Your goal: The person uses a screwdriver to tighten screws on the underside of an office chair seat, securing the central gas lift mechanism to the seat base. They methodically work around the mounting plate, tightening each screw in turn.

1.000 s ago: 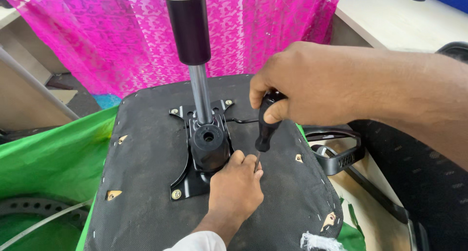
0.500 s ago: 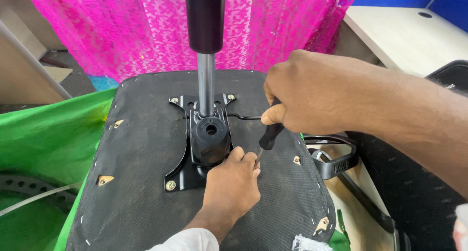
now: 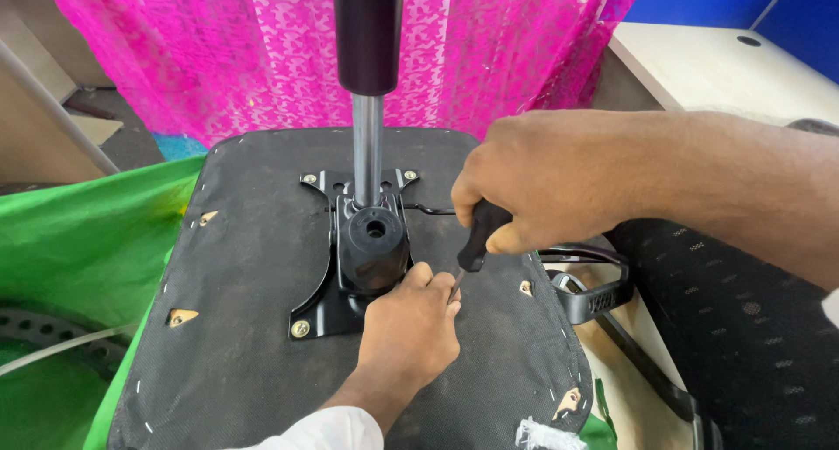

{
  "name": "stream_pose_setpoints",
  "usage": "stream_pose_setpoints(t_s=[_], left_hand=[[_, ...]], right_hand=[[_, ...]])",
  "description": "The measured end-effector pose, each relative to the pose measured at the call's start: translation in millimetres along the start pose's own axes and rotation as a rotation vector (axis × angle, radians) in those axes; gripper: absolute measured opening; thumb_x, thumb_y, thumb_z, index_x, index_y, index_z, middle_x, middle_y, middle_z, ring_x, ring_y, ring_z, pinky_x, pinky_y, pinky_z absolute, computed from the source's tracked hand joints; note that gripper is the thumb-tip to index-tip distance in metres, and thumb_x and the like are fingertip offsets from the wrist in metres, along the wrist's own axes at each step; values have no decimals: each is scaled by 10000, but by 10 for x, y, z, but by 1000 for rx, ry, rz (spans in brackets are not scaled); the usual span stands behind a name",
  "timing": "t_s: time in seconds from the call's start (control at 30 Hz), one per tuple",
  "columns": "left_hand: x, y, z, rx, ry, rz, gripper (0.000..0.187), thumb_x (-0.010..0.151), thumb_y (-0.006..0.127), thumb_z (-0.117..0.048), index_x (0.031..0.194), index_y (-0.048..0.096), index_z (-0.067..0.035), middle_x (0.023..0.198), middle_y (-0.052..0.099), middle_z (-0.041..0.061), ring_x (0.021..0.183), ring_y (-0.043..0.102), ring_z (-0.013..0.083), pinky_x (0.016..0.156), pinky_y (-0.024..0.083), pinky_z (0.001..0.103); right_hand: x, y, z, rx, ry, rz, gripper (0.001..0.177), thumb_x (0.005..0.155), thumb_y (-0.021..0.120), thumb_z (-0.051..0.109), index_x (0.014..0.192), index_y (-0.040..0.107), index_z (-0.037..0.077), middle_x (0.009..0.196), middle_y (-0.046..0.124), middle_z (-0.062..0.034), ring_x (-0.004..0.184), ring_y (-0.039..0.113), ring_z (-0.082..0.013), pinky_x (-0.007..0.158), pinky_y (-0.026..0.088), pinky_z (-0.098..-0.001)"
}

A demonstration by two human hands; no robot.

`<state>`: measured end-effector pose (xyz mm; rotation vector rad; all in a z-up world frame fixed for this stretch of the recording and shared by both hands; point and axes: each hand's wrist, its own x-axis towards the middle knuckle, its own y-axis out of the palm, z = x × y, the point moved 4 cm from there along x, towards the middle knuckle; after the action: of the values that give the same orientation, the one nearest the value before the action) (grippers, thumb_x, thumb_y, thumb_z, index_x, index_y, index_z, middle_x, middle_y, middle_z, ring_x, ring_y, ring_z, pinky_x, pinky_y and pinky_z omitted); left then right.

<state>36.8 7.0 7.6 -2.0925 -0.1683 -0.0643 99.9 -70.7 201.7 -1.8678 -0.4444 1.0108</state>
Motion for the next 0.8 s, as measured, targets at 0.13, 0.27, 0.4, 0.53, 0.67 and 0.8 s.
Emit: stream_pose_setpoints(t_s=[0.13,0.27,0.4,0.53,0.67,0.8], left_hand=[[-9,14,21,27,9,28,181,970,607,-261,1033,636,-93,1010,589,59,873,690,260,744,577,411],[-9,1,24,2,-13,27,166,964,612,-261,1024,650,-111,1008,597,50,870,688,266,744,569,419],[-16,-32,4,-10,-1,4,152,942,631,-257,1028,663,-135,1003,604,47,870,686,274,747,562,433],[-28,-39,2,-24,11,-15,128,951,624,-247,1020,671,-151,992,614,37,871,689,268,751,567,423],[-25,-23,25,-34,18,-17,124,945,630,-243,999,673,-141,984,613,46,869,688,270,736,560,430],[-26,-1,58,-21,30,-36,141,951,633,-248,982,673,-117,974,613,63,843,691,278,714,563,431]], right_hand=[[-18,-28,97,-39,121,16,328,885,739,378,1129,760,161,815,744,-70,790,737,-205,792,574,-389],[-26,-61,97,-17,136,-13,412,867,758,418,1176,732,146,773,751,-96,790,737,-220,786,577,-411],[-50,-61,72,-31,86,21,428,846,768,400,1208,697,184,910,744,-61,880,727,-208,844,559,-421],[-26,-94,74,-98,-72,23,405,801,789,320,1197,732,255,1044,662,10,940,707,-184,846,540,-431],[42,-60,82,-139,-54,66,370,854,778,278,1216,743,210,957,756,-17,877,738,-178,845,552,-384],[69,-86,169,-83,-49,22,316,813,792,263,1119,791,189,876,766,-33,825,746,-194,795,567,-372]])
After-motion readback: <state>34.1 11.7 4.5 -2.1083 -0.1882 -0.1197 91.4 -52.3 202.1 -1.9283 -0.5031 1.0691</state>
